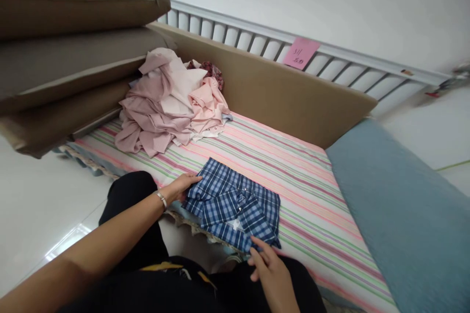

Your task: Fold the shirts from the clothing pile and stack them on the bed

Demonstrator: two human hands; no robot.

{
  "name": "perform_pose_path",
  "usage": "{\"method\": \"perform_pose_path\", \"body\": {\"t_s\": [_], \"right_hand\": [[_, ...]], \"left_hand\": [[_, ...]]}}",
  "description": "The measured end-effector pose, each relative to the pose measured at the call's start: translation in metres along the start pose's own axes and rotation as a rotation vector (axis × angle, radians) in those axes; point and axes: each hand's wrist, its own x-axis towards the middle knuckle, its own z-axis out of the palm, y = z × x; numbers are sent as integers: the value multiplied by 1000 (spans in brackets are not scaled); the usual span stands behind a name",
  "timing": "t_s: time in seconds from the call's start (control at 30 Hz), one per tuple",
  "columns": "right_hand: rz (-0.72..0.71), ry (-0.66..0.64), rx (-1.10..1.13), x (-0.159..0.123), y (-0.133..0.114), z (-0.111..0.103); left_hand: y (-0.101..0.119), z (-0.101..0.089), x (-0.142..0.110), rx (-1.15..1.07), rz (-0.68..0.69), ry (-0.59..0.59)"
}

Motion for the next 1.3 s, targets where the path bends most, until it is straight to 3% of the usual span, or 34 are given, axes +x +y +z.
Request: {"method": "perform_pose_path", "body": {"t_s": [0.17, 0.3, 0.43, 0.63, 0.77, 0.83, 0.9, 1.1, 1.2, 1.3], "right_hand": [[190, -238, 371, 2, -18, 74], [300, -274, 706, 15, -24, 118], [245, -238, 701, 24, -30, 117], [70, -118, 189, 37, -10, 103], [72, -169, 71, 38, -4, 108], [35, -186, 30, 36, -8, 94], [-46, -122, -24, 37, -11, 64], [-182, 408, -39, 77, -14, -49], [-223, 446, -150, 113, -17, -71], [-279, 382, -199, 149, -26, -73]], "left_hand": [[0, -1, 3, 37, 7, 9], [0, -2, 4, 64, 21, 48], [-1, 0, 3, 82, 50, 88], [-4, 1, 4, 110, 79, 92], [-2, 2, 1, 177, 78, 98], [0, 2, -2, 225, 89, 96], [4, 1, -3, 288, 115, 90], [37, 4, 14, 558, 271, 122], [55, 18, 34, 661, 329, 145], [61, 32, 54, 709, 364, 172]]}}
